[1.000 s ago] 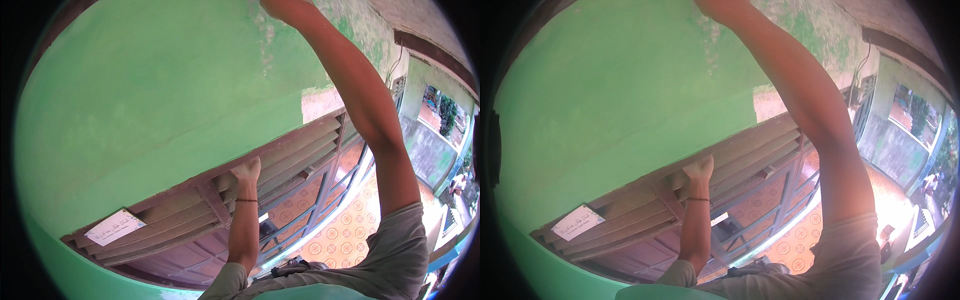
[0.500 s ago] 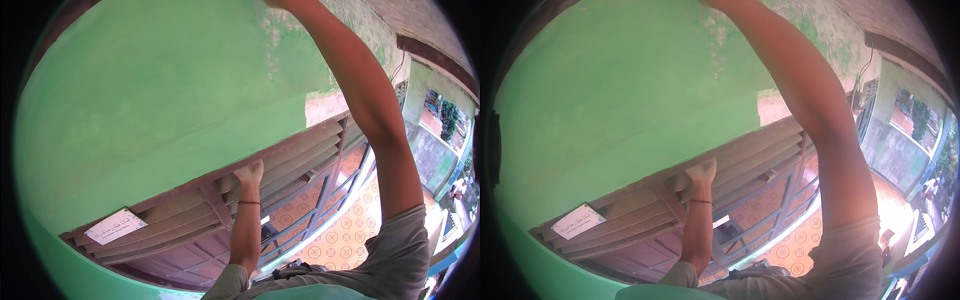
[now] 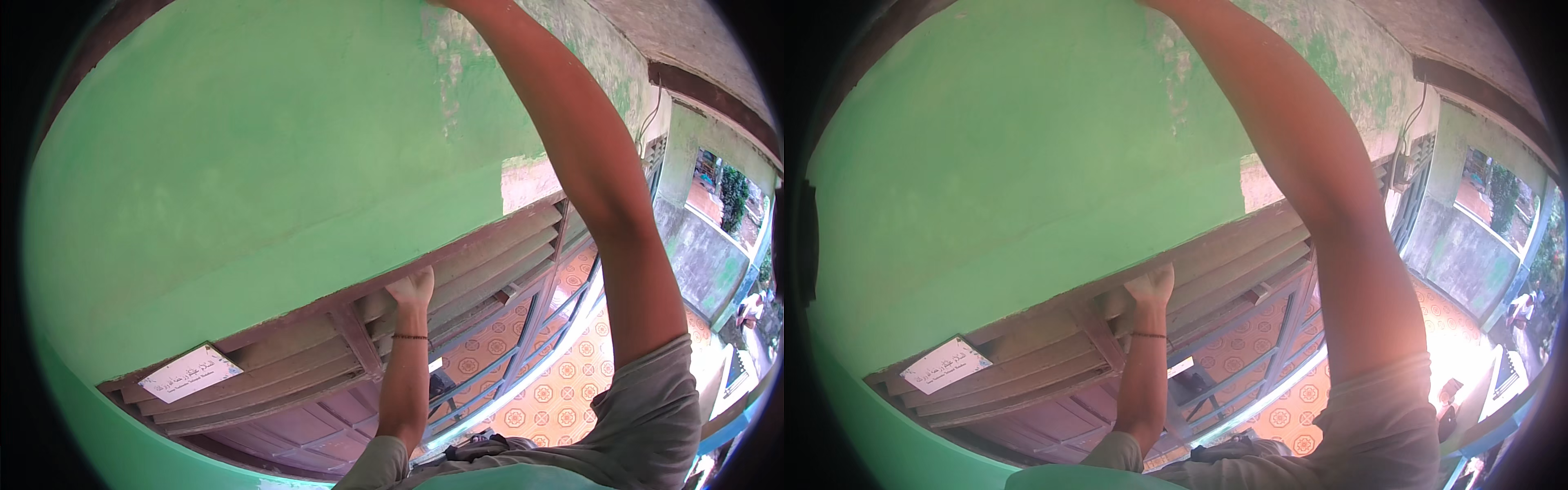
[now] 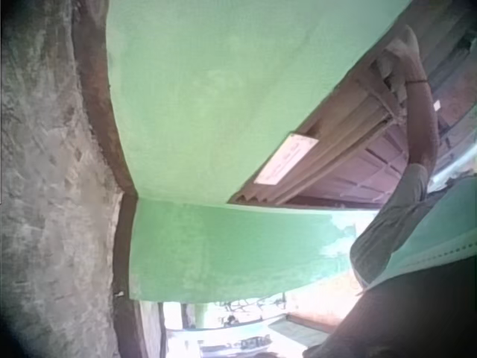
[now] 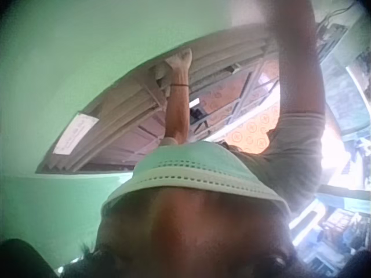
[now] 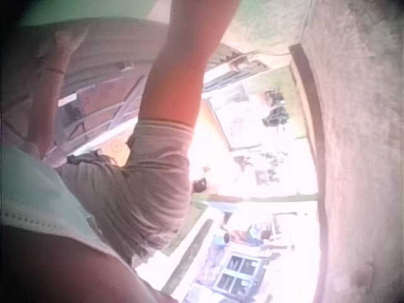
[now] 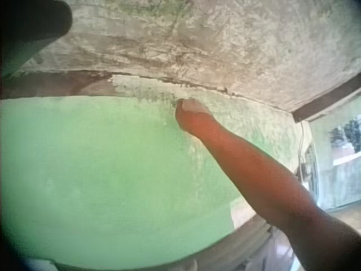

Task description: The person scrapes old paint from a green wall using a handheld scraper. They repeatedly remove flakes and residue from the upper wall area near a wooden slatted structure.

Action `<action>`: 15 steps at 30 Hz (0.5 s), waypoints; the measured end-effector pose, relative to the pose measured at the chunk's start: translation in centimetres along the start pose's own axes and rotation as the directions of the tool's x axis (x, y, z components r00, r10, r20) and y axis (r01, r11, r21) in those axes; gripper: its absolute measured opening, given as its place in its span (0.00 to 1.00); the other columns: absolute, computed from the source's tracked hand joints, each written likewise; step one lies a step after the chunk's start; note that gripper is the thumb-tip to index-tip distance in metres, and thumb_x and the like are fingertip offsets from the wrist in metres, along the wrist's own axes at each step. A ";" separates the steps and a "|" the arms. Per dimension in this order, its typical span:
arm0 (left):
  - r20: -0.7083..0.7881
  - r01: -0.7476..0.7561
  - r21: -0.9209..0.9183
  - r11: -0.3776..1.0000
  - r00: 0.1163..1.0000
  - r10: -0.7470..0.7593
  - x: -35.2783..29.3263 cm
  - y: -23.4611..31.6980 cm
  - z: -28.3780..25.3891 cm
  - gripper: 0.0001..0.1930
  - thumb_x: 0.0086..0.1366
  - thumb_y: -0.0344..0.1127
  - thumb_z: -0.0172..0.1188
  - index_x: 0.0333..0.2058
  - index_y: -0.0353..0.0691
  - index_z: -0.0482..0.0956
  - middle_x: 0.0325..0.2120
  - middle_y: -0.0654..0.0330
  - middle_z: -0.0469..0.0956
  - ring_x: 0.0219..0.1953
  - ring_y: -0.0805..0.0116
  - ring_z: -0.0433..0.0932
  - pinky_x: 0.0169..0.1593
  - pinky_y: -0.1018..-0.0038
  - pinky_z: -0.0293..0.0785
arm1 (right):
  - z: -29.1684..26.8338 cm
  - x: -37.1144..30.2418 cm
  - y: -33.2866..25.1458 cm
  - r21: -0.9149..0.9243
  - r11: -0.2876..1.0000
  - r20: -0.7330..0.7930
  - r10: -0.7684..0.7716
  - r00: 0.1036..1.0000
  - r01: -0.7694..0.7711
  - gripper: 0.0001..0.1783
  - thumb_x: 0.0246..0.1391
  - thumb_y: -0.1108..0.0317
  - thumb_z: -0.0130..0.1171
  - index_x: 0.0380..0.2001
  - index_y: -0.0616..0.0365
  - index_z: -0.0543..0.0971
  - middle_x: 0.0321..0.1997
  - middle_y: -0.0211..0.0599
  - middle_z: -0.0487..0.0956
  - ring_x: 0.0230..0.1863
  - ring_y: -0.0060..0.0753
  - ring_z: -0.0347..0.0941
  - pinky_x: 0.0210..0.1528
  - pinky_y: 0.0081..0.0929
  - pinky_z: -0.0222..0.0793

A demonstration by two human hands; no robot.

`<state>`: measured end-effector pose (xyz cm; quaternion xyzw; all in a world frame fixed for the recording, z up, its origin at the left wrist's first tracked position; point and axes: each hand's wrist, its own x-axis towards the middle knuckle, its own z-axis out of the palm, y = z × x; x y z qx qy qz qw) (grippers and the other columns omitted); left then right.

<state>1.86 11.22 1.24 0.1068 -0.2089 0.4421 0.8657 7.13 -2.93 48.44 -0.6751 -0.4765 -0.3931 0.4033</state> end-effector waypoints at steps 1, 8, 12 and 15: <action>-0.017 -0.016 0.009 1.000 1.000 0.016 0.0 -0.1 0.0 0.27 0.71 0.55 0.56 0.61 0.45 0.75 0.59 0.63 0.77 0.62 0.63 0.74 0.65 0.61 0.71 | 0.1 0.1 0.0 -0.009 1.000 -0.022 -0.022 1.000 0.022 0.29 0.74 0.57 0.32 0.60 0.67 0.75 0.64 0.64 0.74 0.65 0.64 0.70 0.69 0.52 0.63; 0.023 -0.012 -0.084 0.996 1.000 0.014 -0.3 -0.4 -0.1 0.27 0.71 0.55 0.56 0.61 0.45 0.75 0.60 0.63 0.77 0.62 0.63 0.74 0.64 0.63 0.71 | 0.5 0.5 -0.4 -0.044 0.998 -0.039 -0.048 0.998 0.046 0.30 0.73 0.57 0.31 0.56 0.67 0.77 0.61 0.65 0.76 0.62 0.66 0.72 0.66 0.55 0.66; -0.043 -0.023 -0.052 0.998 0.999 0.021 -0.3 -0.4 -0.1 0.26 0.71 0.55 0.56 0.60 0.46 0.76 0.60 0.64 0.77 0.62 0.64 0.74 0.65 0.64 0.70 | 0.6 0.0 -0.7 -0.004 1.000 0.037 -0.022 0.999 0.022 0.30 0.74 0.55 0.31 0.56 0.66 0.77 0.60 0.64 0.77 0.62 0.66 0.73 0.65 0.54 0.67; -0.031 -0.035 -0.039 0.999 0.999 0.033 -0.3 -0.4 0.0 0.27 0.71 0.55 0.55 0.60 0.45 0.75 0.60 0.64 0.77 0.62 0.65 0.74 0.66 0.64 0.69 | 0.7 -0.3 -0.9 -0.013 0.997 0.010 -0.073 0.997 0.073 0.31 0.74 0.54 0.32 0.58 0.66 0.77 0.60 0.63 0.77 0.62 0.66 0.73 0.66 0.53 0.66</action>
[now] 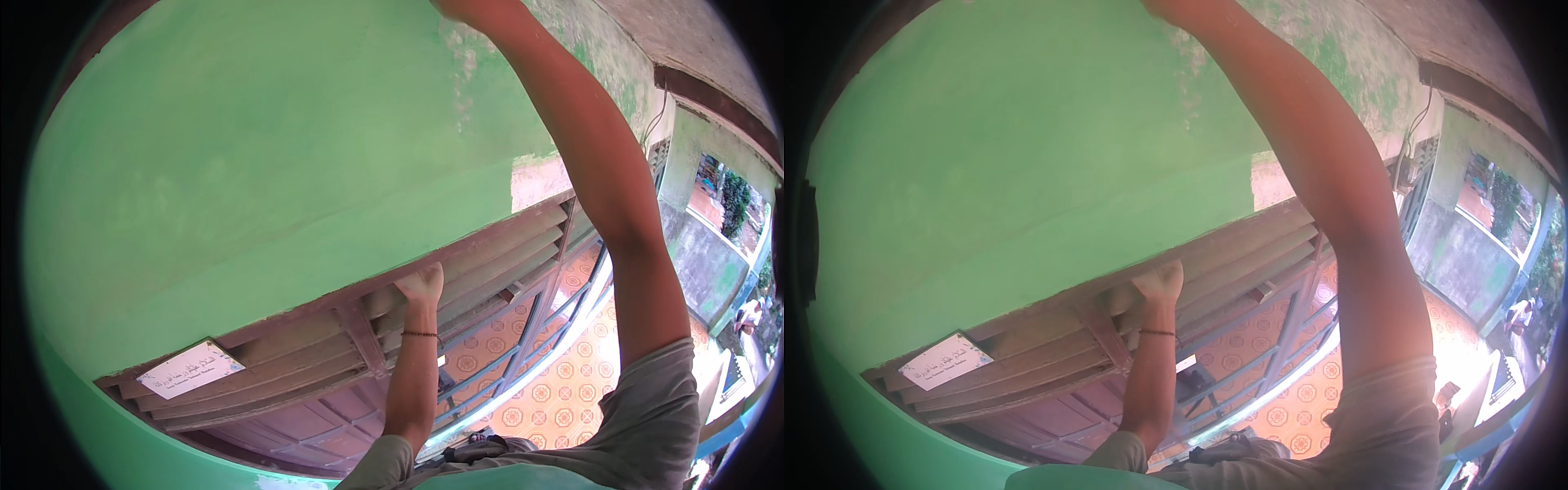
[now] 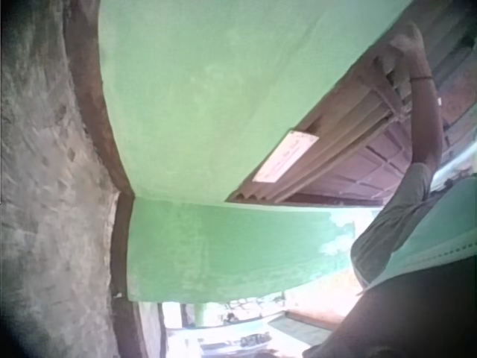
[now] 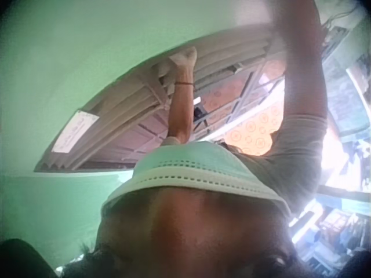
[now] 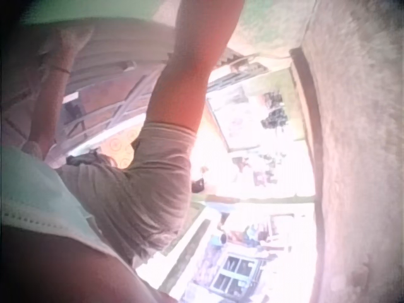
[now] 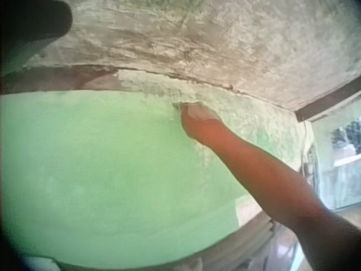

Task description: The person scrapes old paint from a green wall using a handheld scraper. They repeatedly remove flakes and residue from the upper wall area near a wooden slatted structure.

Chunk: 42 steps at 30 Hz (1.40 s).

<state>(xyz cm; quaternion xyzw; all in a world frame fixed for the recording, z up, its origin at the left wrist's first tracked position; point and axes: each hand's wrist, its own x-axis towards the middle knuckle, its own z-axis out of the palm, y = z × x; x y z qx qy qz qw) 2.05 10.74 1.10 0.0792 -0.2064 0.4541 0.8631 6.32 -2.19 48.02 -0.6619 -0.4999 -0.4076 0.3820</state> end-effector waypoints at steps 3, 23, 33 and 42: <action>0.034 0.016 0.007 1.000 0.999 -0.016 0.0 -0.1 0.2 0.27 0.71 0.55 0.55 0.61 0.45 0.75 0.60 0.64 0.77 0.62 0.64 0.74 0.68 0.64 0.67 | 0.0 -0.1 -0.1 0.018 0.998 -0.004 0.068 0.998 -0.068 0.31 0.73 0.54 0.31 0.59 0.65 0.77 0.59 0.63 0.78 0.61 0.66 0.74 0.66 0.53 0.67; 0.027 0.025 0.002 1.000 0.999 -0.025 0.0 0.3 0.1 0.25 0.72 0.54 0.55 0.59 0.45 0.76 0.59 0.65 0.78 0.61 0.66 0.74 0.67 0.67 0.67 | -0.7 0.7 -2.2 -0.014 1.000 -0.049 0.002 0.999 -0.003 0.31 0.74 0.53 0.33 0.54 0.68 0.78 0.59 0.62 0.78 0.59 0.64 0.75 0.64 0.54 0.67; 0.019 0.014 -0.019 1.000 1.000 -0.014 -0.2 0.2 0.3 0.25 0.73 0.53 0.54 0.60 0.44 0.75 0.59 0.64 0.77 0.62 0.65 0.73 0.67 0.65 0.67 | -1.1 0.2 -2.9 -0.053 0.999 0.014 0.000 1.000 0.001 0.30 0.74 0.54 0.33 0.57 0.67 0.77 0.61 0.63 0.76 0.62 0.64 0.73 0.65 0.53 0.67; 0.053 -0.004 0.007 1.000 0.999 0.004 0.0 0.1 0.5 0.26 0.73 0.54 0.53 0.61 0.44 0.74 0.61 0.64 0.76 0.63 0.63 0.72 0.69 0.63 0.63 | 0.4 -1.2 -1.6 0.062 0.997 -0.053 -0.036 0.998 0.039 0.28 0.74 0.55 0.33 0.59 0.60 0.77 0.61 0.63 0.76 0.61 0.65 0.73 0.65 0.55 0.67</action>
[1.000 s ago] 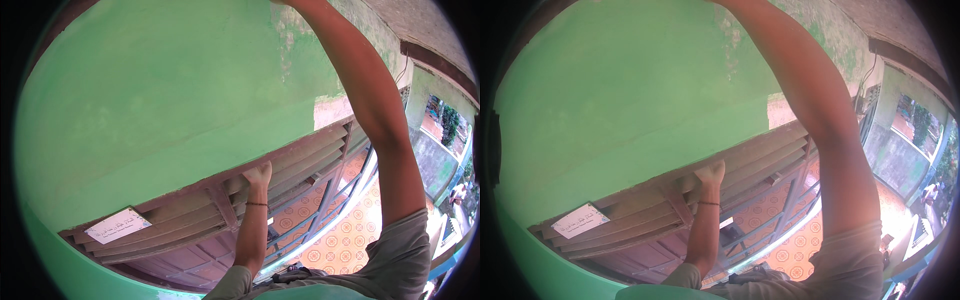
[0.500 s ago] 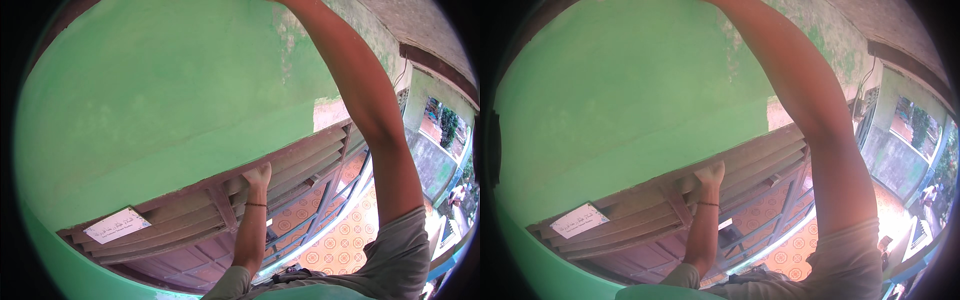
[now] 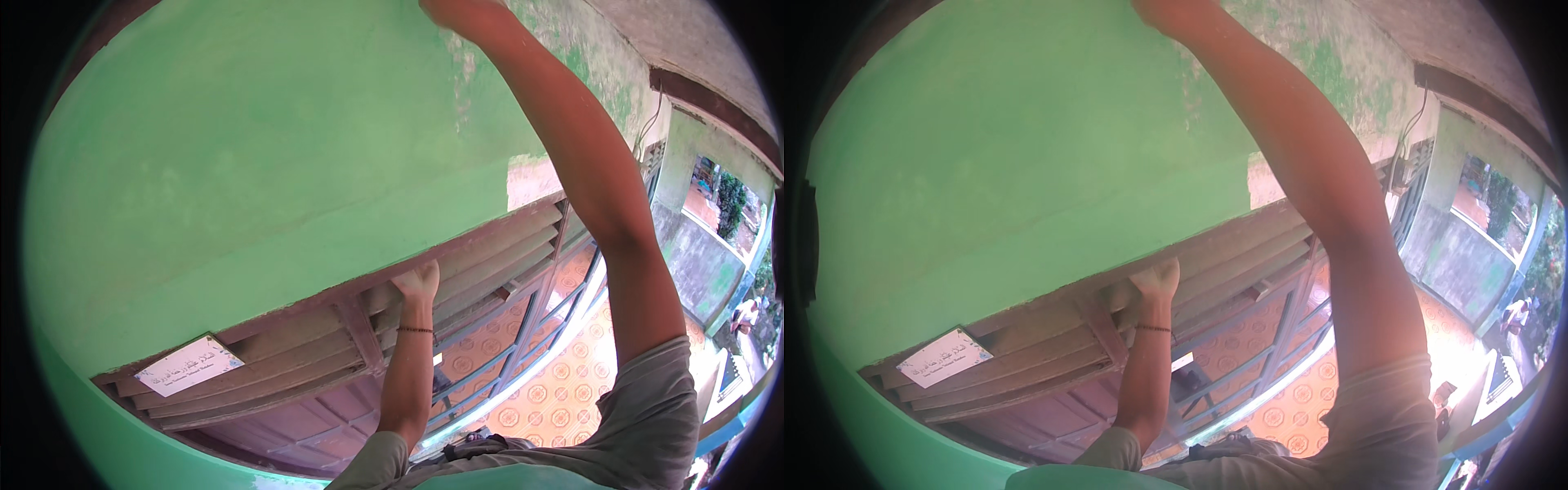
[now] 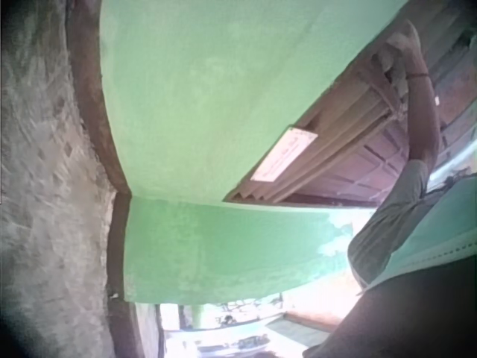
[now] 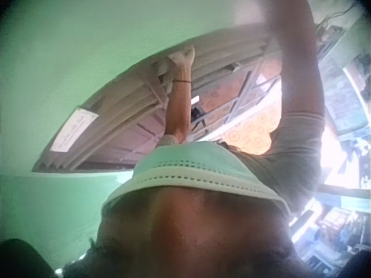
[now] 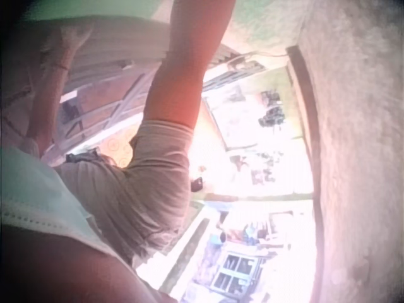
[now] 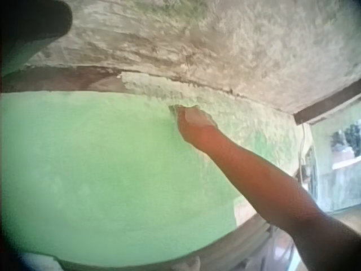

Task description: The person scrapes old paint from a green wall using a handheld scraper. They repeatedly remove flakes and residue from the upper wall area near a wooden slatted structure.

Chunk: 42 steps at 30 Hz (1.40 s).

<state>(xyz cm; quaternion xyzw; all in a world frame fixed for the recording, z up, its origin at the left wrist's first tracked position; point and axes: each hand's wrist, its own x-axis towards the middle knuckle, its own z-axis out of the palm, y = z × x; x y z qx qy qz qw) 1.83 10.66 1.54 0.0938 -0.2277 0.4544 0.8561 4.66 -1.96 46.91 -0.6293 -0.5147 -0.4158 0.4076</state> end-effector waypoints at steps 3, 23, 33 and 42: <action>-0.002 0.016 0.014 1.000 1.000 -0.016 0.0 0.1 0.1 0.27 0.73 0.54 0.53 0.62 0.43 0.74 0.61 0.63 0.75 0.63 0.63 0.72 0.69 0.62 0.64 | 0.5 -0.6 0.5 -0.047 0.997 -0.049 -0.065 0.997 0.063 0.29 0.73 0.55 0.32 0.59 0.60 0.77 0.59 0.64 0.77 0.59 0.65 0.75 0.64 0.55 0.68; -0.099 0.037 0.139 0.990 0.995 -0.023 0.3 0.3 -0.8 0.31 0.71 0.59 0.55 0.64 0.45 0.72 0.64 0.63 0.73 0.66 0.65 0.70 0.70 0.60 0.64 | 1.1 -56.9 9.1 -0.135 0.671 0.897 0.396 0.198 -0.729 0.29 0.66 0.71 0.51 0.70 0.44 0.67 0.52 0.55 0.80 0.49 0.60 0.80 0.53 0.51 0.73; -0.160 0.350 0.651 0.674 0.931 -0.329 -9.5 -2.3 5.1 0.33 0.79 0.59 0.40 0.69 0.39 0.62 0.69 0.51 0.62 0.70 0.55 0.63 0.71 0.58 0.59 | 1.7 -46.9 8.3 0.397 0.543 0.700 0.343 0.627 -0.740 0.34 0.61 0.72 0.61 0.70 0.62 0.66 0.37 0.43 0.76 0.31 0.31 0.73 0.35 0.29 0.71; -0.175 0.148 0.982 -0.121 0.949 -0.263 -5.7 -4.4 13.3 0.22 0.80 0.48 0.48 0.58 0.37 0.77 0.46 0.58 0.83 0.51 0.72 0.80 0.53 0.74 0.76 | 1.8 -37.5 7.9 0.588 0.711 0.371 0.187 0.910 -0.385 0.42 0.55 0.79 0.60 0.73 0.61 0.61 0.53 0.55 0.76 0.48 0.51 0.77 0.50 0.38 0.72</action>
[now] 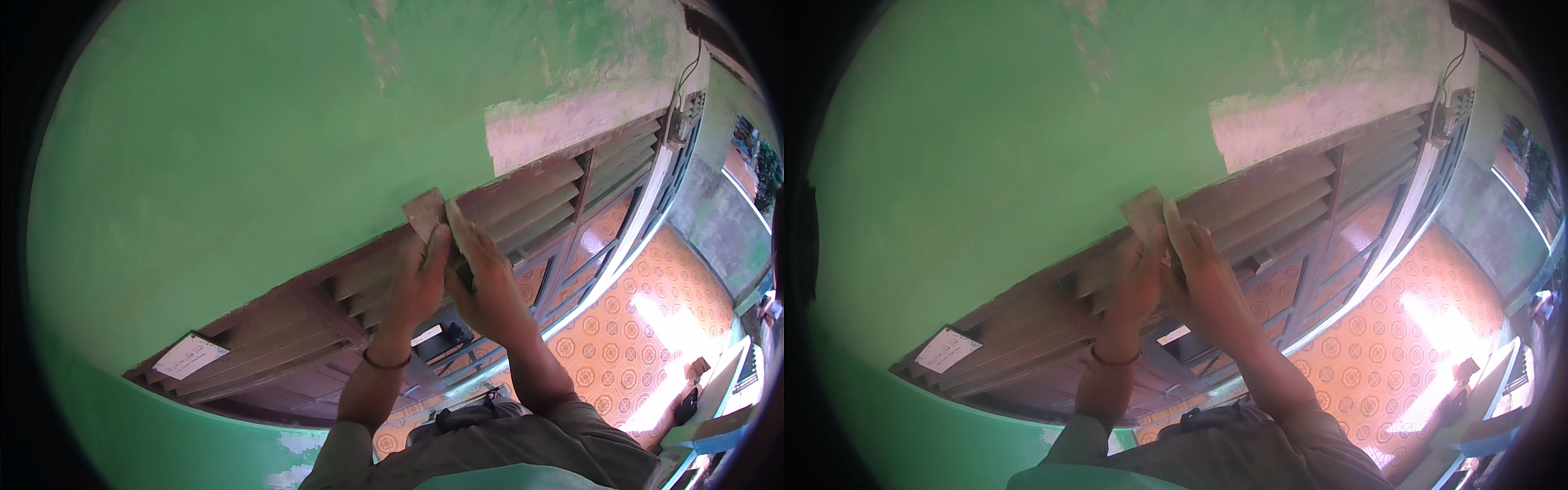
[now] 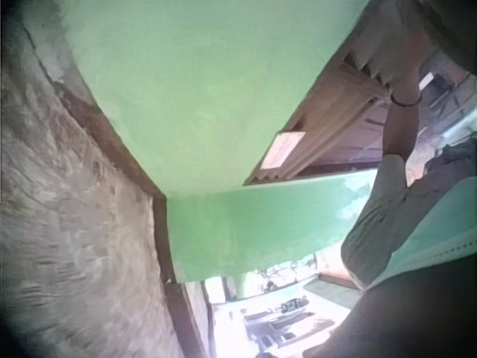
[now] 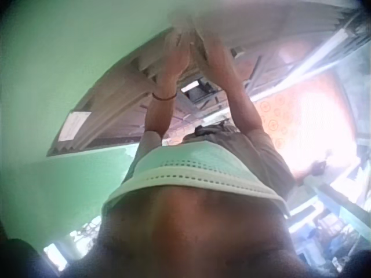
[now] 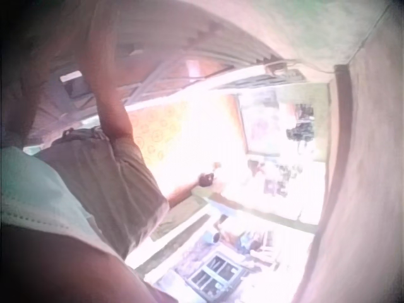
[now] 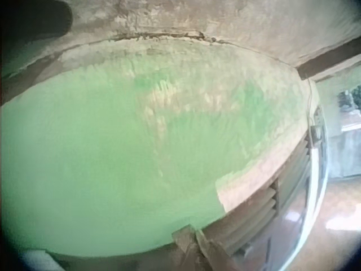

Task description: The person scrapes old paint from a green wall using a handheld scraper. They repeatedly remove flakes and residue from the upper wall area near a wooden slatted structure.

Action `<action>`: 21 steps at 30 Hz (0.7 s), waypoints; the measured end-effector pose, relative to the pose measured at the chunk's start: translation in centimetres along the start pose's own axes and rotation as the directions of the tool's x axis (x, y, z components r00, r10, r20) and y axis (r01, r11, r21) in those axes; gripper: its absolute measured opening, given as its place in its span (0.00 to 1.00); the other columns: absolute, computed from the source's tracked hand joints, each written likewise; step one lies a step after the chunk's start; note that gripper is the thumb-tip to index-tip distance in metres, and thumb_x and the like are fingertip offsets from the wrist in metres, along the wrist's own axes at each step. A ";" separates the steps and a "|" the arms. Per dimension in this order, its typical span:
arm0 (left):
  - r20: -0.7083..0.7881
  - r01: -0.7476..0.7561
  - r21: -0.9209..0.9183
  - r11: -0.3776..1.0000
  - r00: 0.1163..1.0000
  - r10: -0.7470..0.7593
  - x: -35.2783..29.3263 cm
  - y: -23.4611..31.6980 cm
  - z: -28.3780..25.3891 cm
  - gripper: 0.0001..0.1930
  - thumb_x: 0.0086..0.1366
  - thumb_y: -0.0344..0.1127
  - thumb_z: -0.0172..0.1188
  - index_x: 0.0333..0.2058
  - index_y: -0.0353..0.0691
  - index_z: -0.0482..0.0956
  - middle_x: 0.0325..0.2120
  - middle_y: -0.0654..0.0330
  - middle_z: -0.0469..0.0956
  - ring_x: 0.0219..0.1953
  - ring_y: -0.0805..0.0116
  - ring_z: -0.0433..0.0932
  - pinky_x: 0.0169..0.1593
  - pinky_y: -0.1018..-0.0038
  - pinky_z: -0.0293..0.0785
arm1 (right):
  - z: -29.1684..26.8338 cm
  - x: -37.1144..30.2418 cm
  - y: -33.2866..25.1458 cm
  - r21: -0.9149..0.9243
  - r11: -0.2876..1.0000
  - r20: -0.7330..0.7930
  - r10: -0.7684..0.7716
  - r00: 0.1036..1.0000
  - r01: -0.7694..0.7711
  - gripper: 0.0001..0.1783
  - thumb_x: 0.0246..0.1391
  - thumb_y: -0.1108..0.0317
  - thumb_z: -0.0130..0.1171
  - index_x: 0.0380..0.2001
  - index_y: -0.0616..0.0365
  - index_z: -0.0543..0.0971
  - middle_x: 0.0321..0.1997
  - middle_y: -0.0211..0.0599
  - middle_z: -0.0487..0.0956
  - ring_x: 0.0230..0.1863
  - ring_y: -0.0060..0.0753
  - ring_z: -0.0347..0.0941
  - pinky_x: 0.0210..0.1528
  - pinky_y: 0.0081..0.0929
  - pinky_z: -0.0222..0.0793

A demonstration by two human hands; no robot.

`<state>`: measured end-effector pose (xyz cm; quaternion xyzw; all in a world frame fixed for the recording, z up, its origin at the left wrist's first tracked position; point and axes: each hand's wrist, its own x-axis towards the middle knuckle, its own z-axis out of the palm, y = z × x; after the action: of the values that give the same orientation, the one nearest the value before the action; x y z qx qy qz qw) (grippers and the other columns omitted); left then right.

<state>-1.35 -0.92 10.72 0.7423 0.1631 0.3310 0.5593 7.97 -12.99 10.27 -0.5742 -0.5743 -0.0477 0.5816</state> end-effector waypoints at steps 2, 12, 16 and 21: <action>-0.061 -0.065 -0.105 0.992 0.996 0.059 1.5 1.9 0.2 0.20 0.80 0.47 0.49 0.53 0.36 0.80 0.36 0.61 0.85 0.40 0.74 0.81 0.46 0.76 0.79 | -0.4 0.7 -0.2 0.026 1.000 0.039 0.011 0.999 -0.012 0.43 0.58 0.76 0.60 0.75 0.58 0.57 0.54 0.57 0.75 0.51 0.60 0.74 0.53 0.45 0.70; -0.217 -0.287 0.711 0.642 0.778 0.589 4.0 7.3 0.1 0.16 0.70 0.43 0.61 0.44 0.34 0.79 0.31 0.59 0.82 0.40 0.66 0.84 0.50 0.68 0.79 | -3.0 2.5 -0.7 -0.118 0.993 -0.172 -0.033 0.985 0.013 0.34 0.56 0.78 0.59 0.68 0.60 0.70 0.44 0.57 0.82 0.40 0.60 0.81 0.43 0.43 0.77; 0.476 -0.388 0.865 -0.319 0.432 0.766 5.4 7.8 -0.2 0.13 0.61 0.39 0.65 0.43 0.44 0.78 0.34 0.63 0.81 0.47 0.64 0.80 0.60 0.64 0.73 | -3.7 3.7 -0.7 -0.284 0.958 -0.134 -0.007 0.991 -0.032 0.32 0.56 0.76 0.61 0.66 0.58 0.73 0.41 0.52 0.82 0.35 0.56 0.81 0.36 0.45 0.75; 0.585 -0.573 0.744 -0.344 0.312 0.749 11.2 8.2 -0.7 0.08 0.54 0.38 0.65 0.31 0.46 0.76 0.26 0.67 0.77 0.40 0.66 0.79 0.55 0.68 0.74 | -3.4 5.1 -0.8 -0.315 0.949 -0.083 -0.023 0.996 -0.004 0.29 0.57 0.73 0.64 0.63 0.61 0.75 0.35 0.51 0.82 0.33 0.56 0.80 0.34 0.45 0.74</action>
<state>5.30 3.82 22.02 0.8141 -0.1055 0.4756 -0.3160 11.16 -12.63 15.57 -0.6542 -0.5364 -0.1660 0.5067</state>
